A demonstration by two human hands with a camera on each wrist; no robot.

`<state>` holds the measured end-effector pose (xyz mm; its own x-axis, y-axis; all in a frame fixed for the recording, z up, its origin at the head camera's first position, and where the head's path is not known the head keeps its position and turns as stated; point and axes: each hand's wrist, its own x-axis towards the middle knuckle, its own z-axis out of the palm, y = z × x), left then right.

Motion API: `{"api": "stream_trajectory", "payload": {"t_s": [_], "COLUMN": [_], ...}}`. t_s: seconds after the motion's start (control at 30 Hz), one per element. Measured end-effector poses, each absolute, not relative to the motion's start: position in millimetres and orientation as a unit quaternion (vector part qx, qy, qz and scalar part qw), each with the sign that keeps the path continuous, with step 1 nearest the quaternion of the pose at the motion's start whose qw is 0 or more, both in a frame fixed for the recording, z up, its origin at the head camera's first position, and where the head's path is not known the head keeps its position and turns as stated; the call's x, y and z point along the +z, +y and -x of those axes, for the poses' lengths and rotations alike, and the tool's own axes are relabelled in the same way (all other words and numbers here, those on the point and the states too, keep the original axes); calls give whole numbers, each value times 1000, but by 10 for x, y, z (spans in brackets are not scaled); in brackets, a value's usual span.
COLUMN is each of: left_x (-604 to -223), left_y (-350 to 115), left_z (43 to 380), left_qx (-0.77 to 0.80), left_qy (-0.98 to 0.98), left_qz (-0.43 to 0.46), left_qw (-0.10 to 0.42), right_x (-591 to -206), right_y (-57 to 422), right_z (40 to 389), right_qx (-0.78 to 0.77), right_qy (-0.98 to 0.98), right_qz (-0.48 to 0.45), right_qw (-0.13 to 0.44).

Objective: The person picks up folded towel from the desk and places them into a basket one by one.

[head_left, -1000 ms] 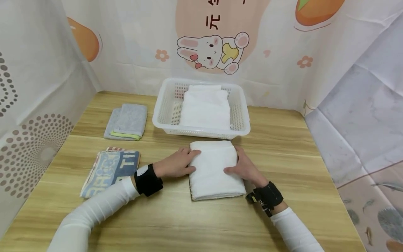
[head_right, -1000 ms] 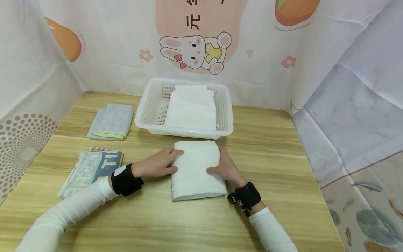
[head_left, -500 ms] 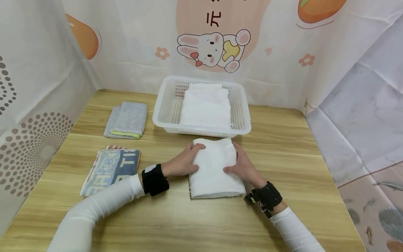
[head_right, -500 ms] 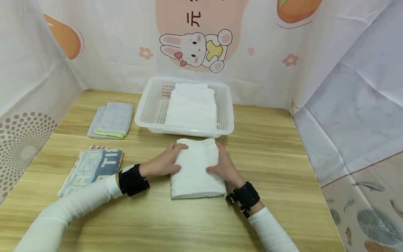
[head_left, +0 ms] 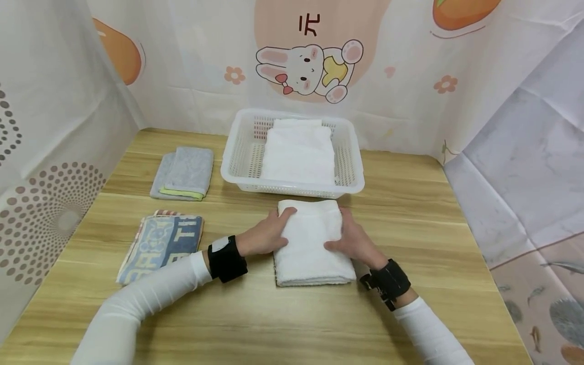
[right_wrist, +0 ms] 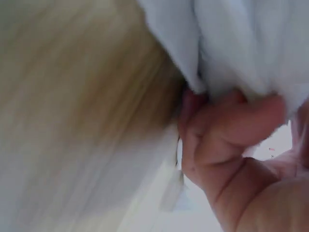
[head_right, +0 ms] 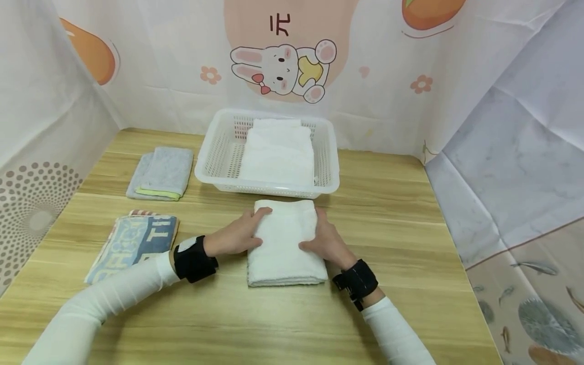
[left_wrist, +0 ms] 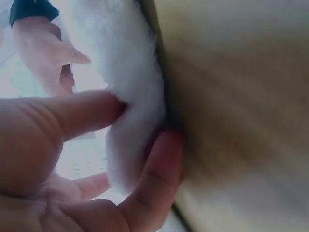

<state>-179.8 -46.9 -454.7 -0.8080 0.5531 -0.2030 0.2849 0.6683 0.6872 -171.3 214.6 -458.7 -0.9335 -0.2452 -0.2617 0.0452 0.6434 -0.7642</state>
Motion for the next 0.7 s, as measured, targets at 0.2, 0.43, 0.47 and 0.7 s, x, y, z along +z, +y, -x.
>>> {"api": "stream_trajectory", "payload": {"t_s": [0.2, 0.43, 0.47, 0.7], "left_x": [-4484, -4577, -4587, -4613], "left_y": [-476, -507, -507, -506], "left_z": [1772, 1759, 1756, 1794], "left_qx": [275, 356, 363, 375], "left_qy": [906, 878, 875, 866], "left_qz": [-260, -267, -269, -274], "left_qw": [192, 179, 178, 182], "right_x": [-4575, -4584, -4589, -4610], "right_y": [2155, 2119, 2115, 2107], "right_z": [1732, 1679, 1668, 1627], "right_qx": [-432, -481, -490, -604], "right_qy": [877, 854, 849, 765], "right_qz": [54, 68, 67, 26], "right_qw": [204, 188, 185, 223]}}
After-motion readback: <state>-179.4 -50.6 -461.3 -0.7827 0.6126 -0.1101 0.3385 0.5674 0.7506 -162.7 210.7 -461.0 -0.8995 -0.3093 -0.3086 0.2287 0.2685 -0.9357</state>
